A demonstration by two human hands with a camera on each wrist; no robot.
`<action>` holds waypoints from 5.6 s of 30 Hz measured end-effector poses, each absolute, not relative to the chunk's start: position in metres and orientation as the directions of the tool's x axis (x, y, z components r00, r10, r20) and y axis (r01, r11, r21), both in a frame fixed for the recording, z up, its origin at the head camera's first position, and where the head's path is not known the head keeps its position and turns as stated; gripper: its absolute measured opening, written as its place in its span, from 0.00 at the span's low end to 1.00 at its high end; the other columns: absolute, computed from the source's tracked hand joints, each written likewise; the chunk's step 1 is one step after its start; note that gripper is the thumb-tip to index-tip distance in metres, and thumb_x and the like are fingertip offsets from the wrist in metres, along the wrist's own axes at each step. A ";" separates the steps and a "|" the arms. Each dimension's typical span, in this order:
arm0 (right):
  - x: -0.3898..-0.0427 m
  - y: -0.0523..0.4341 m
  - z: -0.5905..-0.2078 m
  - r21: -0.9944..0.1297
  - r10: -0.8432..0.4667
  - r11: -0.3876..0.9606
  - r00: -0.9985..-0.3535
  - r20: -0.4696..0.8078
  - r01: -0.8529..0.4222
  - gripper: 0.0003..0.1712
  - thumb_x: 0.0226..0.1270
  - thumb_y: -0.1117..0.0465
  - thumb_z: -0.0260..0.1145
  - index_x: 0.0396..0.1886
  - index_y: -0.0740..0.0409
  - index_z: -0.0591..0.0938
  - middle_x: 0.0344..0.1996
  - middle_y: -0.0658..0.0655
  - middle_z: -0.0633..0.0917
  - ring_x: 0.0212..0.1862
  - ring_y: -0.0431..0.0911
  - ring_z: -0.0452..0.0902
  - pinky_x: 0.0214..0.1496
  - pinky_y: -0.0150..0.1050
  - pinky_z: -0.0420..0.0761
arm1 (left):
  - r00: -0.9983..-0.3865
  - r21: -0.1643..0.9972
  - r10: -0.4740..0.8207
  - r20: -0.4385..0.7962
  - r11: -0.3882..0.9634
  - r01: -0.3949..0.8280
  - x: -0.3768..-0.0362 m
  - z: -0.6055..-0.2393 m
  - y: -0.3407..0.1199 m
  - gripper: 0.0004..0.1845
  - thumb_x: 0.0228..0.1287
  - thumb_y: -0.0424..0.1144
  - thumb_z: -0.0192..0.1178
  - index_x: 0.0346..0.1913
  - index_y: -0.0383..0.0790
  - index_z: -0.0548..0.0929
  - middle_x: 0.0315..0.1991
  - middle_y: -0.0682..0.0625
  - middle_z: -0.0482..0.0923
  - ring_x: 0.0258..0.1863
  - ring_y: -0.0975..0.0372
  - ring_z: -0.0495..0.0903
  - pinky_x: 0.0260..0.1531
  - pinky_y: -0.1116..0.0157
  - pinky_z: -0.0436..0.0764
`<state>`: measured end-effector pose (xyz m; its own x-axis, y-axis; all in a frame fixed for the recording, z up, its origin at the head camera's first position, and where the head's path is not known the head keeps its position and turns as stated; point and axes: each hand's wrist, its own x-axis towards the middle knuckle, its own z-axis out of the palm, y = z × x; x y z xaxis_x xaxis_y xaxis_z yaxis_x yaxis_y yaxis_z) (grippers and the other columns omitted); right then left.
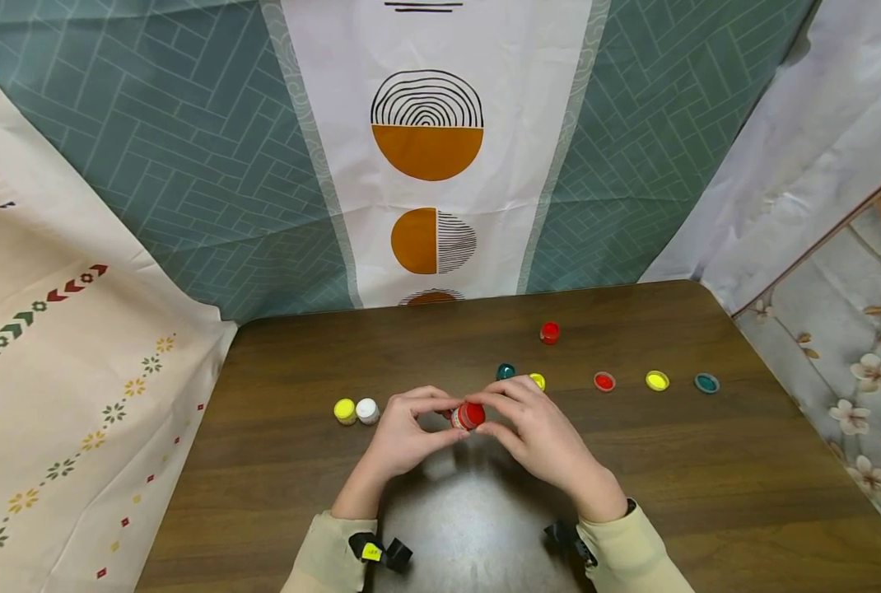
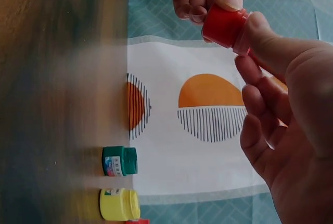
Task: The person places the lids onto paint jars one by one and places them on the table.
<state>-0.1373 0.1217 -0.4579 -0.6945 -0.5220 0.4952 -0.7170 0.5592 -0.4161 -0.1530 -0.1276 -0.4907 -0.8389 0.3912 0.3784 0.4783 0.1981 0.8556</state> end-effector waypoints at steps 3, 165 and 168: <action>-0.137 0.121 -0.460 -0.407 -0.491 0.602 -0.720 0.491 -0.688 0.22 0.64 0.51 0.82 0.55 0.48 0.89 0.49 0.45 0.85 0.55 0.43 0.77 0.56 0.43 0.81 | -0.841 0.859 0.397 0.367 0.203 0.471 -0.153 -0.491 -0.127 0.18 0.57 0.34 0.83 0.51 0.42 0.94 0.43 0.57 0.89 0.43 0.61 0.87 0.47 0.44 0.86; -0.140 0.111 -0.461 -0.412 -0.528 0.560 -0.693 0.491 -0.719 0.22 0.81 0.44 0.61 0.63 0.52 0.81 0.59 0.48 0.80 0.61 0.47 0.74 0.66 0.47 0.75 | -0.824 0.853 0.378 0.421 0.143 0.501 -0.152 -0.489 -0.130 0.17 0.60 0.34 0.81 0.52 0.42 0.93 0.46 0.53 0.90 0.43 0.59 0.87 0.45 0.44 0.86; -0.138 0.113 -0.461 -0.470 -0.456 0.566 -0.732 0.506 -0.677 0.22 0.79 0.50 0.68 0.67 0.51 0.82 0.61 0.49 0.80 0.61 0.47 0.75 0.62 0.49 0.77 | -0.833 0.855 0.372 0.409 0.163 0.493 -0.154 -0.488 -0.132 0.21 0.62 0.33 0.79 0.59 0.42 0.90 0.47 0.54 0.89 0.44 0.60 0.86 0.48 0.48 0.87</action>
<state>-0.1379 0.1125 -0.4614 -0.7322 -0.4555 0.5064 -0.6772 0.5660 -0.4701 -0.1536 -0.1325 -0.4883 -0.8329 0.3725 0.4094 0.4930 0.1631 0.8546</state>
